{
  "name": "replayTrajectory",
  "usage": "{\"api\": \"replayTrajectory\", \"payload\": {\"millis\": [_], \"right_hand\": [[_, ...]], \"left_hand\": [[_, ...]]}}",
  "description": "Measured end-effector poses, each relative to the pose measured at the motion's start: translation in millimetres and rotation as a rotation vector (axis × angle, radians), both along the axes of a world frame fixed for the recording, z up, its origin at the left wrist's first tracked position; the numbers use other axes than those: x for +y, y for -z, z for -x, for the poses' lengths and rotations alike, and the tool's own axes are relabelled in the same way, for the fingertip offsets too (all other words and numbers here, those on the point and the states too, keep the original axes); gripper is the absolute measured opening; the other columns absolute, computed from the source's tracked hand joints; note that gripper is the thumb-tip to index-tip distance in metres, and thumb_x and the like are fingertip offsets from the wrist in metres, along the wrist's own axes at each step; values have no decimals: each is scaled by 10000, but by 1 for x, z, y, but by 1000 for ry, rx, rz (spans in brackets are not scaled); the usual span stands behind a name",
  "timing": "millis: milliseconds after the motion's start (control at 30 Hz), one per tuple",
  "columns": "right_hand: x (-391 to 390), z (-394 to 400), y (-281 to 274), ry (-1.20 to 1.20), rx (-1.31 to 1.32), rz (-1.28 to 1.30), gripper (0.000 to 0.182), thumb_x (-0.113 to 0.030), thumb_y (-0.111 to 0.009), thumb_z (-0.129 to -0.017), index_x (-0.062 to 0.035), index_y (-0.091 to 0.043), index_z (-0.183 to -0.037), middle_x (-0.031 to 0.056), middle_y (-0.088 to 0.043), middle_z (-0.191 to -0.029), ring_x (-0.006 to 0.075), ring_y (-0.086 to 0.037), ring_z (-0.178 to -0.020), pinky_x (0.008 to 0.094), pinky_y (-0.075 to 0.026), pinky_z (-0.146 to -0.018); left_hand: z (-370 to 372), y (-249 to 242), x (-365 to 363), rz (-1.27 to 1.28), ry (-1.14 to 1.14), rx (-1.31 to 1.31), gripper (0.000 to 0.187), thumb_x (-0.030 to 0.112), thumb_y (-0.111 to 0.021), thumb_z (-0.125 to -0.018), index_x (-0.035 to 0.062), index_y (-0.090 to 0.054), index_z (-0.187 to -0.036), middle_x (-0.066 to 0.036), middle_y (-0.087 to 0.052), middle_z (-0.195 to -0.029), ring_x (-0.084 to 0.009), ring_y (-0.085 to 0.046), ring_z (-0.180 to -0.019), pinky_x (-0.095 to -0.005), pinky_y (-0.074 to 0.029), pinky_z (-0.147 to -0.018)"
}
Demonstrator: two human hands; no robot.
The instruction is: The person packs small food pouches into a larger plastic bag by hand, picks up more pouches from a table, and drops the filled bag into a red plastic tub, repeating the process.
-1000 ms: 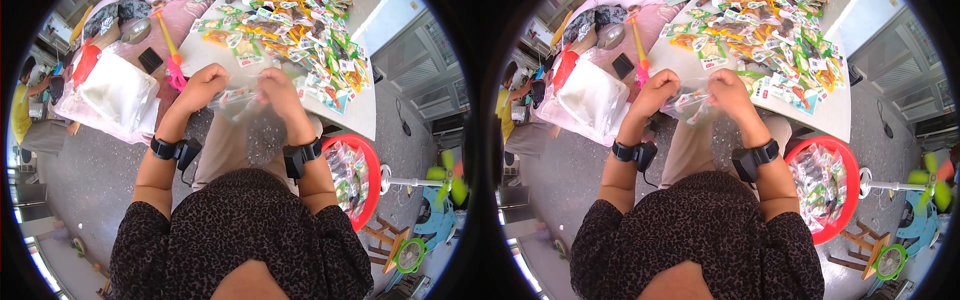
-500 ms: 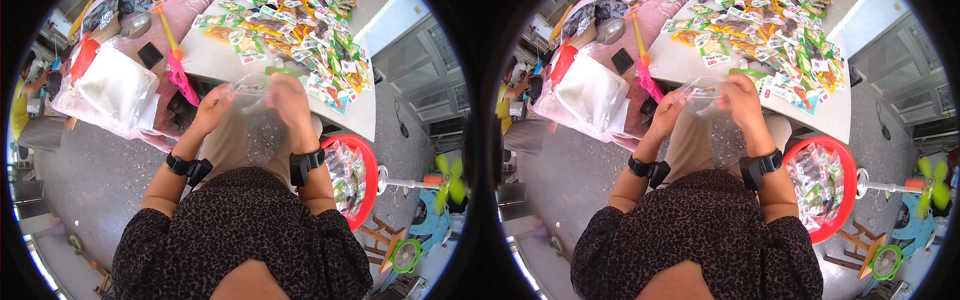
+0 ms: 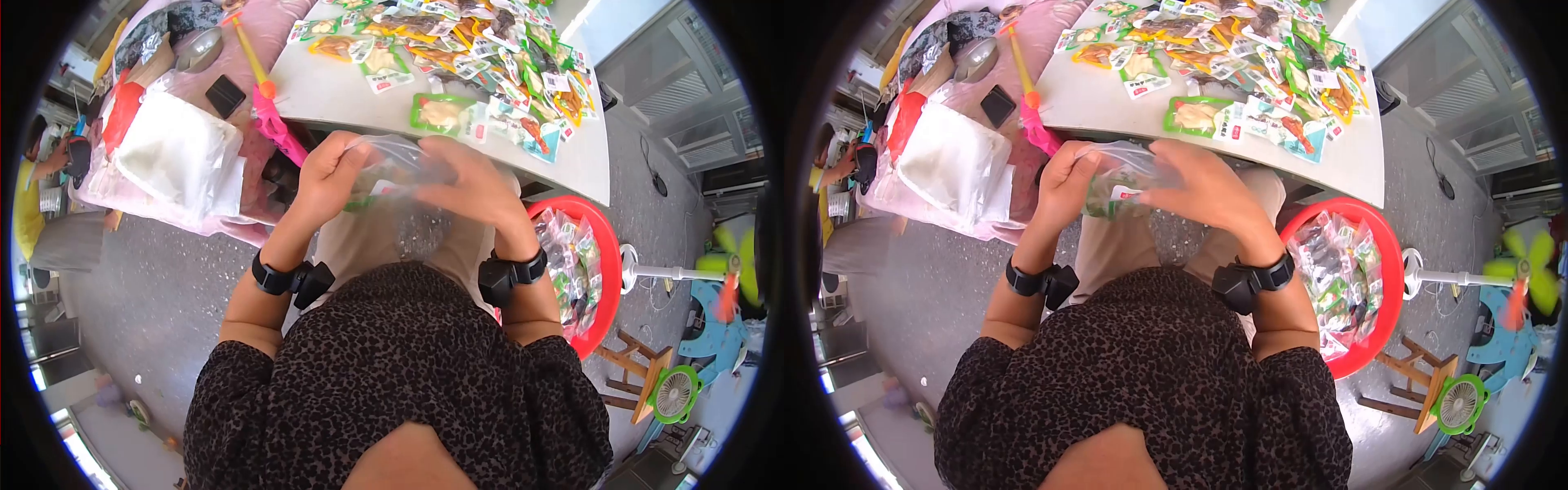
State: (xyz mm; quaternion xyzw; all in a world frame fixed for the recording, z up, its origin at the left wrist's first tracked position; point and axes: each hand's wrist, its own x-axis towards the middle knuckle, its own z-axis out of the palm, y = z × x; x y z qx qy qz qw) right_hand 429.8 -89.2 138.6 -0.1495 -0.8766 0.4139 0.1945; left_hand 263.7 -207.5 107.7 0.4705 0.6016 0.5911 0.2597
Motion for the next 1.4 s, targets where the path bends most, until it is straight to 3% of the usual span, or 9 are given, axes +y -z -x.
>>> {"api": "replayTrajectory", "payload": {"millis": [67, 100, 233, 433, 633, 833, 933, 1100, 1400], "right_hand": [[0, 2, -1, 19, -80, 8, 398, -188, -601, -661, 2, -483, -990, 144, -544, -813, 259, -525, -768, 314, -406, -654], [0, 2, -1, -5, -37, 32, 254, -165, -546, -686, -9, -509, -883, 149, -530, -729, 289, -516, -697, 354, -395, -606], [2, -6, 8, -128, 18, -222, 150, -175, -492, -712, -34, -514, -758, 128, -513, -705, 303, -496, -669, 377, -388, -591], [-4, -26, -4, -145, -153, -141, 144, -179, -489, -723, -35, -495, -718, 133, -498, -666, 312, -488, -658, 390, -374, -579], [0, -49, 8, -276, 53, 60, 128, -146, -487, -747, -22, -488, -714, 130, -477, -635, 307, -469, -622, 362, -360, -551], [4, -92, 11, -209, 70, 238, 110, -108, -511, -754, -4, -493, -725, 94, -456, -603, 203, -480, -592, 299, -351, -539], [12, -132, 16, -42, 126, 273, 109, -127, -537, -740, -20, -515, -742, 81, -494, -637, 170, -496, -602, 273, -366, -541], [12, -221, 30, 509, 73, 499, 99, -34, -544, -730, -14, -525, -826, -5, -517, -707, 66, -483, -684, 202, -388, -587], [7, -358, 108, 1060, -381, 316, 133, -150, -523, -704, -17, -522, -708, 54, -507, -631, 124, -496, -626, 259, -395, -573]], "left_hand": [[-5, 3, -1, -38, 20, -40, 125, 92, -433, -824, 1, -511, -859, -39, -561, -778, -81, -509, -710, -217, -414, -651], [-6, 4, -3, -57, 29, -62, 129, 96, -427, -828, 1, -511, -851, -40, -563, -779, -79, -510, -710, -209, -413, -651], [-3, 9, -5, -34, 94, -81, 141, 108, -411, -835, 1, -493, -877, -62, -562, -791, -105, -521, -717, -232, -422, -666], [-7, 8, -3, 10, 348, -167, 159, 121, -401, -833, -6, -481, -882, -92, -539, -843, -135, -507, -746, -264, -407, -698], [-9, 11, 0, 39, 522, -236, 117, 98, -471, -791, -9, -498, -829, -88, -530, -864, -131, -471, -788, -253, -360, -707], [-13, 21, 18, 173, 646, -352, 143, 113, -453, -806, -9, -495, -866, -102, -524, -904, -173, -496, -834, -282, -376, -760], [-3, 44, 31, 243, 552, -342, 155, 117, -419, -821, -5, -483, -892, -103, -522, -920, -186, -509, -859, -291, -391, -784], [28, 90, 33, 403, 282, -177, 149, 112, -420, -813, 2, -485, -891, -82, -526, -888, -149, -502, -845, -265, -399, -764], [40, 117, 30, 439, 89, -236, 125, 106, -458, -799, 12, -475, -881, -55, -513, -830, -122, -505, -788, -218, -419, -696]]}}
